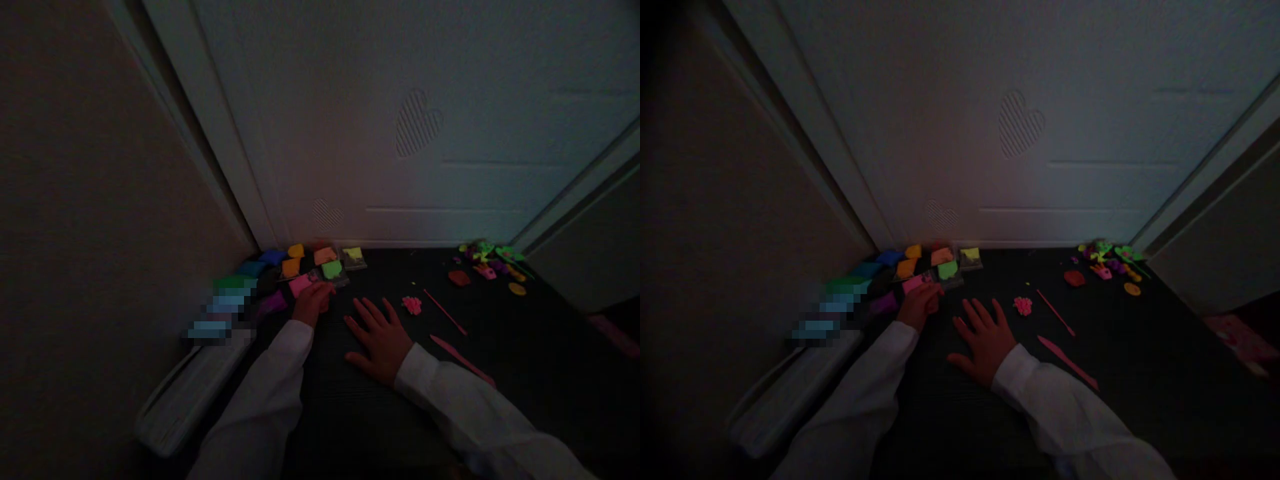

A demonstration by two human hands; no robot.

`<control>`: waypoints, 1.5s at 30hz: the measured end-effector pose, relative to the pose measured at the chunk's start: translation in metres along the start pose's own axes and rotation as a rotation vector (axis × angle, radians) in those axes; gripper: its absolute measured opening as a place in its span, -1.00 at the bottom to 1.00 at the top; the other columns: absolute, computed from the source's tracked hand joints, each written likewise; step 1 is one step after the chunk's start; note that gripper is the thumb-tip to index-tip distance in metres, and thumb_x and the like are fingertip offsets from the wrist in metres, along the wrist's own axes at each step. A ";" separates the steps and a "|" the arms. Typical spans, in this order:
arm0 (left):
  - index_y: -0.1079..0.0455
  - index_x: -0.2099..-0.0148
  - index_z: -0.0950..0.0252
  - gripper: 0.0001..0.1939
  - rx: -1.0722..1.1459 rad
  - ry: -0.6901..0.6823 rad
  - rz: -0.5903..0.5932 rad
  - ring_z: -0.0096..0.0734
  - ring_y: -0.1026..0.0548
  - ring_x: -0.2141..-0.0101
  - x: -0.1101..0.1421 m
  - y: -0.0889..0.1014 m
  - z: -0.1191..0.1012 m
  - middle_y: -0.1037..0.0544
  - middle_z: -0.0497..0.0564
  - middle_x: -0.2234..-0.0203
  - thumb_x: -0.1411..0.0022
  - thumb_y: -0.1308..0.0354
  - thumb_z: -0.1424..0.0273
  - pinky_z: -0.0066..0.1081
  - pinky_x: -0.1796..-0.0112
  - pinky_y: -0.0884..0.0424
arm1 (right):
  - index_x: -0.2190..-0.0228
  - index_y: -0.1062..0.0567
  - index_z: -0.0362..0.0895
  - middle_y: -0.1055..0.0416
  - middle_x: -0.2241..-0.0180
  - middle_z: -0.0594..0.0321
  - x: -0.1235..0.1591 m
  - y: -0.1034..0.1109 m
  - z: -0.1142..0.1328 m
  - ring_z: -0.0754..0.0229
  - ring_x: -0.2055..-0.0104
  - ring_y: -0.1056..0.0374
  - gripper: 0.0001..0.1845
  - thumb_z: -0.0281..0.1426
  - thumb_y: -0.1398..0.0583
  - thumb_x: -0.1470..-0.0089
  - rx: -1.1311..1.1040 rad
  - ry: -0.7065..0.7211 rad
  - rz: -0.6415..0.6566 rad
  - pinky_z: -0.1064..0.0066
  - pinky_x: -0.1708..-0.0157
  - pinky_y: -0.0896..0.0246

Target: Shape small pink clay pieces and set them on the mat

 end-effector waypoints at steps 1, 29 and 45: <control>-0.20 0.55 0.35 -0.77 -0.003 -0.008 -0.001 -0.73 0.04 0.80 0.000 0.000 -0.001 0.01 -0.24 0.86 0.08 -0.03 0.26 -0.60 0.72 0.13 | 0.00 -0.06 -0.05 0.24 -0.11 0.16 0.001 0.000 0.001 0.02 -0.11 0.33 -0.33 0.03 0.15 0.11 -0.027 0.012 -0.006 0.05 0.01 0.60; -0.22 0.56 0.35 -0.81 -0.051 0.007 -0.027 -0.72 0.02 0.80 0.002 -0.003 -0.002 0.00 -0.22 0.87 0.08 -0.04 0.31 -0.58 0.73 0.10 | 0.03 -0.12 -0.09 0.22 -0.10 0.20 0.004 0.004 -0.001 -0.01 -0.11 0.40 -0.33 0.02 0.13 0.11 -0.091 -0.069 -0.020 0.02 0.01 0.69; -0.24 0.54 0.34 -0.79 -0.049 0.107 0.046 -0.71 0.00 0.78 -0.006 0.006 0.014 -0.03 -0.22 0.85 0.06 -0.05 0.27 -0.59 0.71 0.10 | -0.01 -0.04 -0.11 0.21 -0.10 0.09 0.001 0.009 -0.010 0.00 -0.11 0.33 -0.28 0.04 0.15 0.13 -0.062 -0.150 -0.068 0.00 0.02 0.61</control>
Point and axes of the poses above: each hand's wrist, its own x-axis away from the middle knuckle, its own y-axis out of the back of the hand, z = x × y, the point moved 8 cm from there along -x, towards the middle knuckle
